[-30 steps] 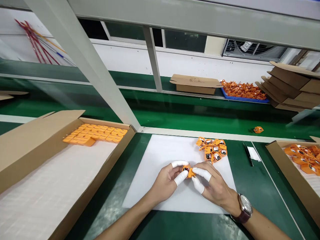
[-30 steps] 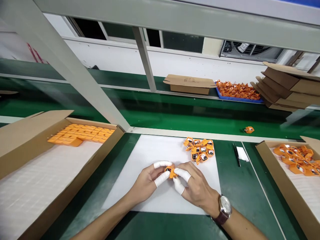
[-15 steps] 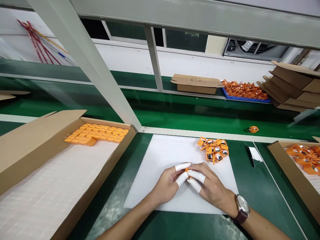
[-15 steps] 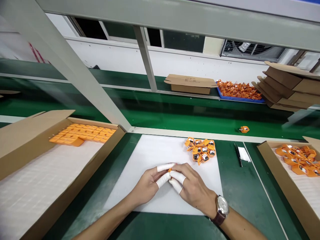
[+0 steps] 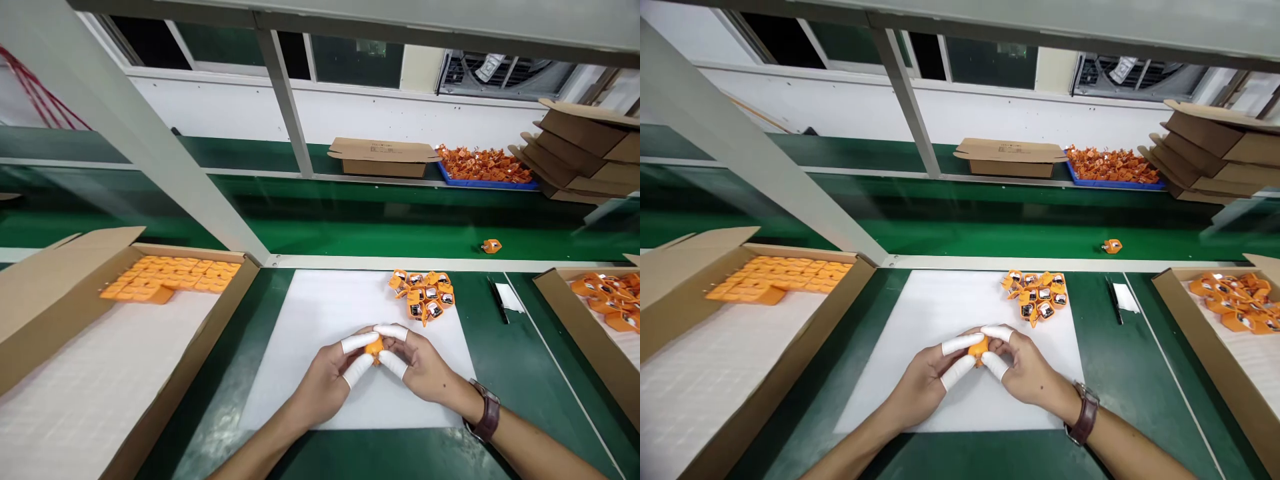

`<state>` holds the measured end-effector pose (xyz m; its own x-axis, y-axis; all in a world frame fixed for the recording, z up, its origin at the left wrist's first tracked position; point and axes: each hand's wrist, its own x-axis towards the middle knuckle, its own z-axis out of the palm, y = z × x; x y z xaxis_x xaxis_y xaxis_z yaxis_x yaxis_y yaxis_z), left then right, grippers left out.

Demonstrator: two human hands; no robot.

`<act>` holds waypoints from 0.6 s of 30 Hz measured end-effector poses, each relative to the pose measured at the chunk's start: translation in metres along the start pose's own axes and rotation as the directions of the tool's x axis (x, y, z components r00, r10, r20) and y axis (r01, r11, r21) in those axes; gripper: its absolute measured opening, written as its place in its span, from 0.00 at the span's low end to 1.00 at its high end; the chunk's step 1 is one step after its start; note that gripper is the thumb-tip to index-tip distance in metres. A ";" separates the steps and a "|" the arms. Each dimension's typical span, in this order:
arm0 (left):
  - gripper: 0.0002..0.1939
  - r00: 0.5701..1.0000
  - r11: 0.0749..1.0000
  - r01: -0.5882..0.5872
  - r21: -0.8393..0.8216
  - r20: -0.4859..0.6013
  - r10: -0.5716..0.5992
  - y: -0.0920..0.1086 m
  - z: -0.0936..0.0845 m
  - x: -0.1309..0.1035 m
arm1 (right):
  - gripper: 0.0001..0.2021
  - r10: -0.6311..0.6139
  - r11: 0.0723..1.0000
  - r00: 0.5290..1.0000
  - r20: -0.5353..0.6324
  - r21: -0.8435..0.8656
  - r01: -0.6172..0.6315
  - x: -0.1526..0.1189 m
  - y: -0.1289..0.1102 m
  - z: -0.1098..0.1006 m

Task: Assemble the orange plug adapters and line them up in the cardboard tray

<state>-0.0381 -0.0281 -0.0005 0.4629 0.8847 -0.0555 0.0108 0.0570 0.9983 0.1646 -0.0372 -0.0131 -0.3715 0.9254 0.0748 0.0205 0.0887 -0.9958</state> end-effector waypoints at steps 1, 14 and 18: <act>0.19 1.000 1.000 -0.005 0.004 0.010 0.005 0.001 0.000 0.000 | 0.18 -0.017 1.000 1.000 -0.003 -0.026 0.017 0.000 -0.001 0.001; 0.18 0.995 1.000 0.020 0.004 -0.100 -0.020 -0.006 0.010 0.003 | 0.17 0.002 1.000 1.000 0.014 0.006 -0.002 0.002 -0.004 -0.003; 0.16 0.993 1.000 0.007 0.010 -0.114 -0.006 -0.008 0.011 0.004 | 0.17 0.081 0.993 0.996 -0.045 0.086 -0.077 0.006 -0.005 0.001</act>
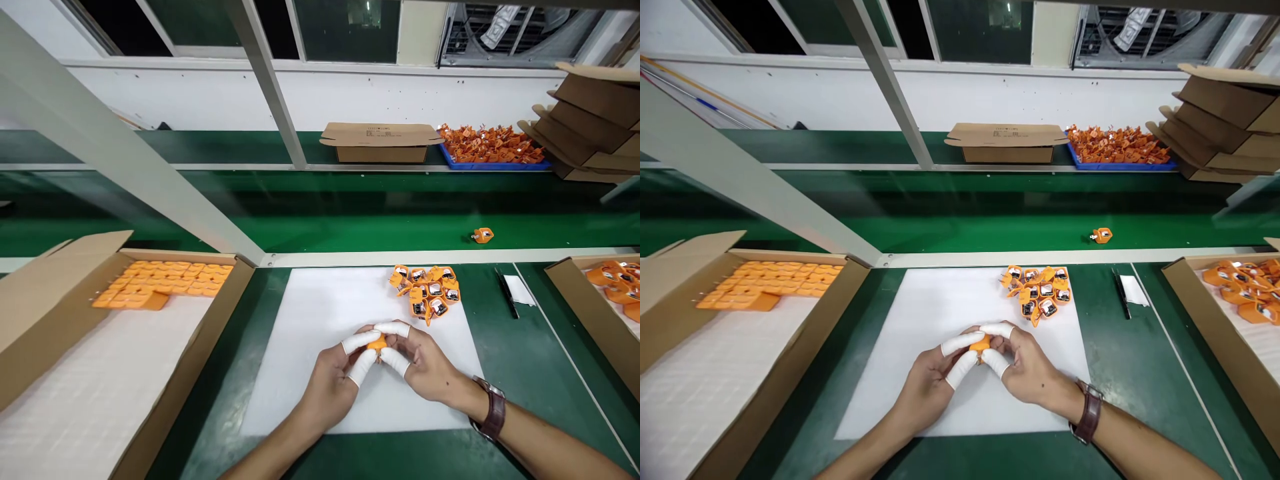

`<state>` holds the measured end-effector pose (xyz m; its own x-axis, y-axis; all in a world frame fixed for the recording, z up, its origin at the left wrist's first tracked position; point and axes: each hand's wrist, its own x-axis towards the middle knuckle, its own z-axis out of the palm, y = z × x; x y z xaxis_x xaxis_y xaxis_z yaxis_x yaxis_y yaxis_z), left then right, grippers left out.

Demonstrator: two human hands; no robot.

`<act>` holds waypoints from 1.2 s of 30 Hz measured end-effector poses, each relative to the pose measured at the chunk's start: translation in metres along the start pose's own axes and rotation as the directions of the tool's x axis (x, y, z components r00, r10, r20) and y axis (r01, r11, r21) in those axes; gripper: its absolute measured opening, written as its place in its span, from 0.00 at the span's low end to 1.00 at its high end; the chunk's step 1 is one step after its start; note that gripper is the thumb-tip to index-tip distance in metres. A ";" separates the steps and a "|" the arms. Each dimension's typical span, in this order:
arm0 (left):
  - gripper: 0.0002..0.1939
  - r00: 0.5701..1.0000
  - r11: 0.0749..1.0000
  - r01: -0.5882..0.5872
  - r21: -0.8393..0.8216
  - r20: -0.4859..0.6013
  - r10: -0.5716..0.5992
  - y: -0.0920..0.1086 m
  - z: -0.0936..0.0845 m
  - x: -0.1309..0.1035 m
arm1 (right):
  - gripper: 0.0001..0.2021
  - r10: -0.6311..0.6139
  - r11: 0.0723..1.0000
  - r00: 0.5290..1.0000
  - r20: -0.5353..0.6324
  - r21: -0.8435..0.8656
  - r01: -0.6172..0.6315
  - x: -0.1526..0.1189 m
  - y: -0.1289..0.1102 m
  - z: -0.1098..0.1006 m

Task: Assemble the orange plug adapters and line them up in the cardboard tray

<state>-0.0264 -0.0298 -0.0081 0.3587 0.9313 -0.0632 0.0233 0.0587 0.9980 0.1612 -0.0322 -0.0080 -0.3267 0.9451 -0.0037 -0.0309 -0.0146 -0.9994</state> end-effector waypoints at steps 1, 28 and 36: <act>0.16 1.000 1.000 -0.006 0.001 0.003 0.006 0.000 0.000 0.001 | 0.18 0.011 1.000 1.000 -0.008 0.017 -0.011 0.000 0.000 0.001; 0.17 0.975 0.762 -0.131 0.634 -0.059 0.216 -0.001 -0.038 0.012 | 0.17 -0.014 0.999 0.999 -0.031 -0.033 0.013 -0.005 0.020 -0.002; 0.20 0.952 0.834 -0.054 0.549 -0.224 0.209 -0.004 -0.027 0.018 | 0.13 -0.104 0.964 0.994 0.027 -0.243 0.107 -0.006 0.013 -0.003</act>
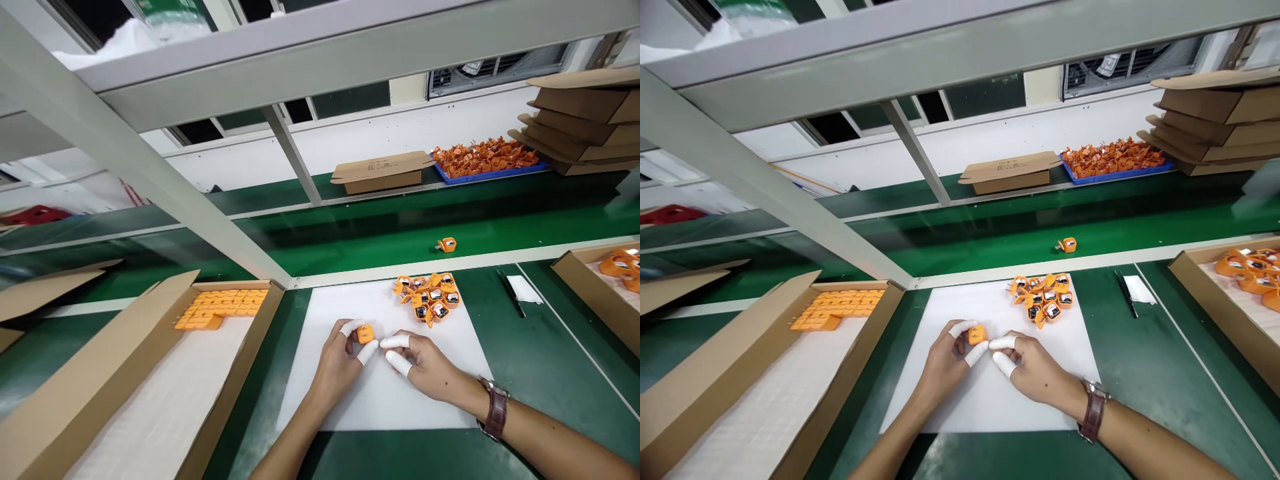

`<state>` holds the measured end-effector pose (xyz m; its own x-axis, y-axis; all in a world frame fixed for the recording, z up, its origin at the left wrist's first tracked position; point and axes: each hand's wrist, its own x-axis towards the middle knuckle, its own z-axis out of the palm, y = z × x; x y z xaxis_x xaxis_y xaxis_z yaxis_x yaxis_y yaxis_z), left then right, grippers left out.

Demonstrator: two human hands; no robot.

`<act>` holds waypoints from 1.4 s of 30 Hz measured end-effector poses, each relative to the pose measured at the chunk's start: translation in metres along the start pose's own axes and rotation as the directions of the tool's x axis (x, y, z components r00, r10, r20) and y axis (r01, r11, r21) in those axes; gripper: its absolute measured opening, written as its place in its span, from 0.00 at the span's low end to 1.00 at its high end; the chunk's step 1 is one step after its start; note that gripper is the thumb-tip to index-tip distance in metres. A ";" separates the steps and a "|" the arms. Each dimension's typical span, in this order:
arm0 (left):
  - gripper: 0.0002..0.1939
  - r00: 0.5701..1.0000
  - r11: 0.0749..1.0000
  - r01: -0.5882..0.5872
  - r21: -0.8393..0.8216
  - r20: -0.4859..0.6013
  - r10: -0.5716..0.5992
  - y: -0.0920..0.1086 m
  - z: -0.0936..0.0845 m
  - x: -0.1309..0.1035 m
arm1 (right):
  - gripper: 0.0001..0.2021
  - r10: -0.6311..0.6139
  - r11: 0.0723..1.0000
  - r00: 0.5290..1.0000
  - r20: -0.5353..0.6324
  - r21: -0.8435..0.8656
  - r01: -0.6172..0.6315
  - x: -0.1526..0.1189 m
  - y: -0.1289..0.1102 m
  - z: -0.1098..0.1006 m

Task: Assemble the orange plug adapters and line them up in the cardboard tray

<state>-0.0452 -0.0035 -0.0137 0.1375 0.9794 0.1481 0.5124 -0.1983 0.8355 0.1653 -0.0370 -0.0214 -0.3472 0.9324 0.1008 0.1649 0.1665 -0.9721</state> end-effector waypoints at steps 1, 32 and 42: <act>0.19 0.999 0.995 0.047 -0.090 -0.007 -0.048 0.001 -0.001 0.001 | 0.13 -0.005 1.000 1.000 0.000 -0.011 0.005 0.000 -0.001 0.000; 0.29 0.927 0.661 0.309 0.684 -0.373 -0.048 -0.127 -0.242 0.034 | 0.14 -0.079 0.992 0.995 0.062 -0.099 0.084 -0.002 0.012 0.003; 0.34 0.899 0.673 0.331 0.662 -0.437 -0.012 -0.106 -0.236 0.037 | 0.14 -0.078 0.990 0.994 0.075 -0.112 0.087 -0.002 0.014 0.004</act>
<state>-0.2939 0.0633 0.0281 -0.2529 0.9003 0.3542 0.9512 0.1645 0.2611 0.1647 -0.0377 -0.0360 -0.4274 0.8897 0.1606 0.2362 0.2813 -0.9301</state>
